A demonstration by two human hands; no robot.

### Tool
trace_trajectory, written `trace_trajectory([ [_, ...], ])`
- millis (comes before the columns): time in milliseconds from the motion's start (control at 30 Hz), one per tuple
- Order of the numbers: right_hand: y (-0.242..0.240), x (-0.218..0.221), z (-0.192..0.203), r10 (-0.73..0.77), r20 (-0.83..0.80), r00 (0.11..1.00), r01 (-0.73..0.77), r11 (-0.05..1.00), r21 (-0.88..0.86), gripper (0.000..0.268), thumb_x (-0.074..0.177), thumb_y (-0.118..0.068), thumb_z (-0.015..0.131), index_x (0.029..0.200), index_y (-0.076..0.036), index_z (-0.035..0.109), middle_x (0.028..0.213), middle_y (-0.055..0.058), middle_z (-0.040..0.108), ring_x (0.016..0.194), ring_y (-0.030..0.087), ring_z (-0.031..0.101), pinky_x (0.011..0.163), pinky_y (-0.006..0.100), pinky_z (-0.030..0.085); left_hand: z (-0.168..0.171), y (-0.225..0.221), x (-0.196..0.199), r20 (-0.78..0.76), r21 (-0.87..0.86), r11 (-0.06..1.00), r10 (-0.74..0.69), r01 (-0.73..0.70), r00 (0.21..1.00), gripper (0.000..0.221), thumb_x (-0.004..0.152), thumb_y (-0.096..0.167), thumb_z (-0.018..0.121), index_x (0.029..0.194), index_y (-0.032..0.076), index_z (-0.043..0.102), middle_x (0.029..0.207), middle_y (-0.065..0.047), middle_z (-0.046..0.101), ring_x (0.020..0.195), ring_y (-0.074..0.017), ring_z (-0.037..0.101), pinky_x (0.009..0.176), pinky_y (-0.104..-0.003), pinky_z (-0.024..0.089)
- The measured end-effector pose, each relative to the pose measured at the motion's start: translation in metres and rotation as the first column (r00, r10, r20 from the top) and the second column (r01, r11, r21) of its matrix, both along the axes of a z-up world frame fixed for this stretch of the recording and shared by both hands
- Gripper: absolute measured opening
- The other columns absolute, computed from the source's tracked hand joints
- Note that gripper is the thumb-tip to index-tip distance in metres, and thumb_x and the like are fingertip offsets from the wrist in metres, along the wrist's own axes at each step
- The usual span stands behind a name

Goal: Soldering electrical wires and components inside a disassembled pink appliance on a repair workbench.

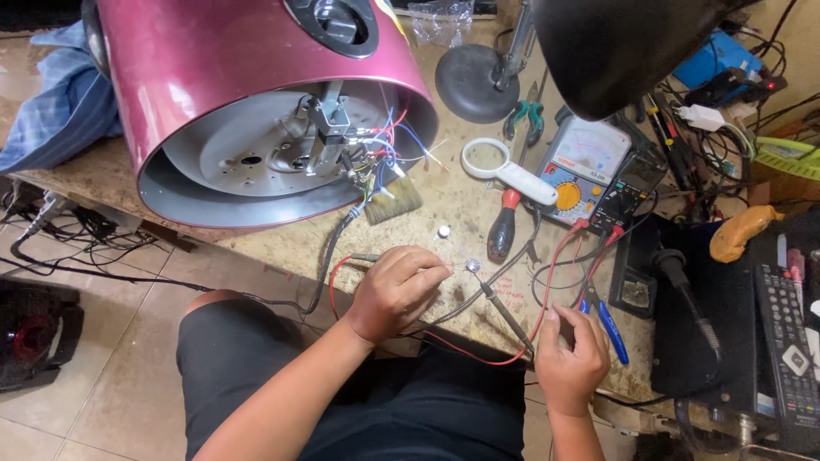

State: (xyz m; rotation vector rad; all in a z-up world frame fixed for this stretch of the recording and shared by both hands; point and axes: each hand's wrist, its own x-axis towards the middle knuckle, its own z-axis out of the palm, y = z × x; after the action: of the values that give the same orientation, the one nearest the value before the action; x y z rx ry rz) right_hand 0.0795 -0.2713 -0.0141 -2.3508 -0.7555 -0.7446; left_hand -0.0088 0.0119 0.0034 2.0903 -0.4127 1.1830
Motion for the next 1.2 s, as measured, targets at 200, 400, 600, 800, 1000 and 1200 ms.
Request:
trace_trajectory([
  [200,-0.002,-0.001,-0.003,-0.01,0.01,1.0,0.011,1.0,-0.019,0.009,0.099,0.002,0.07,0.103,0.001,0.078,0.1,0.015,0.077,0.09,0.03,0.071,0.083,0.041,0.057,0.001,-0.001,0.0,0.002,0.007,1.0,0.008,-0.008,1.0,0.013,0.1,0.0,0.062,0.114,-0.001,0.063,0.102,-0.017,0.066,0.087,-0.0329,0.066,0.075,-0.044,0.053],
  [400,-0.004,0.001,-0.005,-0.014,0.019,1.0,0.014,1.0,-0.027,0.008,0.099,-0.001,0.072,0.104,0.0,0.079,0.101,0.014,0.078,0.094,0.03,0.073,0.087,0.043,0.057,-0.001,-0.001,0.001,-0.006,0.011,1.0,0.029,-0.029,1.0,0.015,0.099,0.001,0.064,0.114,0.0,0.063,0.104,-0.016,0.067,0.09,-0.0333,0.067,0.078,-0.044,0.055],
  [600,-0.001,0.0,-0.002,0.016,-0.014,1.0,-0.016,1.0,0.007,0.009,0.099,0.002,0.07,0.104,0.004,0.077,0.1,0.017,0.076,0.091,0.03,0.072,0.082,0.04,0.061,-0.002,-0.001,-0.001,-0.021,0.003,1.0,0.016,-0.016,1.0,0.015,0.1,0.002,0.063,0.115,0.001,0.064,0.105,-0.016,0.067,0.092,-0.0338,0.067,0.079,-0.044,0.055],
  [800,-0.006,-0.004,-0.004,-0.014,0.004,1.0,0.014,1.0,-0.022,0.009,0.098,-0.002,0.072,0.104,0.0,0.078,0.102,0.014,0.077,0.095,0.031,0.072,0.088,0.043,0.057,0.003,-0.003,-0.004,-0.031,0.002,1.0,0.013,-0.013,0.999,0.014,0.1,0.003,0.063,0.113,0.0,0.064,0.104,-0.016,0.067,0.09,-0.034,0.066,0.078,-0.045,0.054],
  [1000,-0.003,0.001,-0.004,-0.046,-0.007,0.999,0.046,0.999,-0.025,0.011,0.094,-0.002,0.071,0.101,-0.005,0.078,0.099,0.01,0.076,0.092,0.029,0.071,0.088,0.042,0.056,0.002,-0.001,0.0,-0.031,0.004,1.0,0.022,-0.022,0.999,0.016,0.101,0.005,0.062,0.117,0.002,0.063,0.105,-0.015,0.067,0.091,-0.0332,0.066,0.079,-0.044,0.054],
  [1200,-0.003,-0.001,-0.003,-0.035,-0.005,0.999,0.035,0.999,-0.027,0.009,0.096,-0.003,0.072,0.101,-0.003,0.079,0.099,0.012,0.077,0.091,0.028,0.072,0.084,0.04,0.058,0.004,-0.002,-0.002,-0.004,0.016,0.999,0.044,-0.044,0.999,0.013,0.1,0.003,0.062,0.113,0.001,0.062,0.101,-0.016,0.067,0.089,-0.0333,0.066,0.077,-0.045,0.055],
])
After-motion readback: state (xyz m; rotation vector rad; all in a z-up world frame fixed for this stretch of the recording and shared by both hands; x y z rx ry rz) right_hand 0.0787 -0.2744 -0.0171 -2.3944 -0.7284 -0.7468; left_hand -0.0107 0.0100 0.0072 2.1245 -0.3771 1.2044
